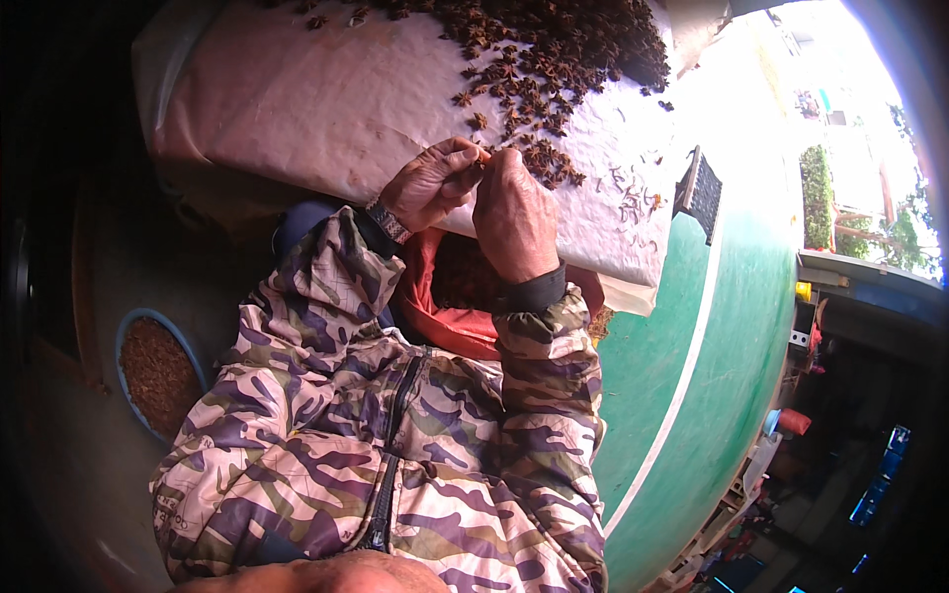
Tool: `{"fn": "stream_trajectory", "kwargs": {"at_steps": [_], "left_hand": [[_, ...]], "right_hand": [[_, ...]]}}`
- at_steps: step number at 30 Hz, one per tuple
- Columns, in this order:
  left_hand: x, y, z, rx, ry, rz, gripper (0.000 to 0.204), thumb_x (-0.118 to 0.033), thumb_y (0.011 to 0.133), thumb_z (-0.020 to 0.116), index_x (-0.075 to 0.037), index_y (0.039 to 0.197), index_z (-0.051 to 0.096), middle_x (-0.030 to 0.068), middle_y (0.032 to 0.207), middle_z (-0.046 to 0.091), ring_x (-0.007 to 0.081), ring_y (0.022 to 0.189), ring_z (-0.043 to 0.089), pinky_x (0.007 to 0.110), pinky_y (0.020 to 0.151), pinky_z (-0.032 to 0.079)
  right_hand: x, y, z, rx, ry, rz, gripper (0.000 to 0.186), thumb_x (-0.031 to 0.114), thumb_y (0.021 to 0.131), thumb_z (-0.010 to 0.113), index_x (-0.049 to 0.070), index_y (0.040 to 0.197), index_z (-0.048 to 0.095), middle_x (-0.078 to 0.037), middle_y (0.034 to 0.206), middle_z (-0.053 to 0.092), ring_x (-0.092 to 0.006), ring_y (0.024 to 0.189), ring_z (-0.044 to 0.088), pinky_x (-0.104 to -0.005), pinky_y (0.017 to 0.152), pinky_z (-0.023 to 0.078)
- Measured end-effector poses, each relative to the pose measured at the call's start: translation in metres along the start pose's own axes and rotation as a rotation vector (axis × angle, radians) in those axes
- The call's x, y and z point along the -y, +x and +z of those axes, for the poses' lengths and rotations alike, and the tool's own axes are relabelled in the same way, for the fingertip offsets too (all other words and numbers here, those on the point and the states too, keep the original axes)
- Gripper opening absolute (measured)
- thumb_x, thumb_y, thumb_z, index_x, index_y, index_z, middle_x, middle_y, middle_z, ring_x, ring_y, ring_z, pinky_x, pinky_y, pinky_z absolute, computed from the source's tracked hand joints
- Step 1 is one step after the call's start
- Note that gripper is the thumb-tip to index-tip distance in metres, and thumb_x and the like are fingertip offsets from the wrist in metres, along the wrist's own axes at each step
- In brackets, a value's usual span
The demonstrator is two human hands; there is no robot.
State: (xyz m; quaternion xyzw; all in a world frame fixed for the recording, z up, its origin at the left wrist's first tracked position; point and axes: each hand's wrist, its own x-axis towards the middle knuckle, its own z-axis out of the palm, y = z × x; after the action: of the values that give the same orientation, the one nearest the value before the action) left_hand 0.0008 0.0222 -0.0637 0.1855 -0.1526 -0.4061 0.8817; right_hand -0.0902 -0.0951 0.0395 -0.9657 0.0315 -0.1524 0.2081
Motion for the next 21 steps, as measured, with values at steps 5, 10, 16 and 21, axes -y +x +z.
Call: {"fn": "stream_trajectory", "kwargs": {"at_steps": [5, 10, 16, 21], "left_hand": [[-0.020, -0.007, 0.020, 0.065, 0.026, 0.036, 0.019, -0.021, 0.107, 0.058, -0.004, 0.110, 0.066, 0.0009, 0.085, 0.063, 0.0030, 0.060, 0.045, 0.019, 0.051, 0.037], [-0.022, 0.010, 0.005, -0.269, -0.131, 0.107, 0.014, -0.019, 0.103, 0.057, -0.006, 0.101, 0.062, 0.0040, 0.087, 0.066, 0.0071, 0.063, 0.051, 0.021, 0.052, 0.039], [-0.015, 0.015, 0.001, -0.459, -0.030, 0.115, 0.015, -0.017, 0.102, 0.053, -0.005, 0.106, 0.062, 0.0106, 0.103, 0.072, 0.0155, 0.082, 0.068, 0.026, 0.065, 0.051], [-0.009, 0.016, 0.003, -0.506, 0.222, 0.126, 0.016, -0.015, 0.103, 0.052, -0.006, 0.108, 0.063, 0.0099, 0.105, 0.074, 0.0169, 0.090, 0.072, 0.027, 0.069, 0.054]], "right_hand": [[-0.028, 0.012, 0.001, 0.027, -0.268, 0.213, 0.012, 0.017, 0.100, 0.055, 0.005, 0.100, 0.055, -0.024, 0.079, 0.069, -0.0448, 0.077, 0.069, -0.0554, 0.067, 0.053], [-0.052, 0.004, 0.022, -0.089, -0.037, 0.182, 0.022, 0.016, 0.098, 0.055, 0.011, 0.117, 0.065, -0.023, 0.087, 0.071, -0.0436, 0.081, 0.070, -0.0540, 0.071, 0.054], [-0.054, 0.008, 0.037, -0.070, -0.056, 0.050, 0.019, 0.016, 0.091, 0.064, 0.009, 0.107, 0.071, -0.016, 0.098, 0.072, -0.0387, 0.089, 0.070, -0.0472, 0.079, 0.055], [-0.065, 0.011, 0.054, -0.108, -0.111, 0.082, 0.025, 0.017, 0.087, 0.070, 0.010, 0.111, 0.072, -0.014, 0.101, 0.074, -0.0371, 0.091, 0.071, -0.0455, 0.081, 0.056]]}}
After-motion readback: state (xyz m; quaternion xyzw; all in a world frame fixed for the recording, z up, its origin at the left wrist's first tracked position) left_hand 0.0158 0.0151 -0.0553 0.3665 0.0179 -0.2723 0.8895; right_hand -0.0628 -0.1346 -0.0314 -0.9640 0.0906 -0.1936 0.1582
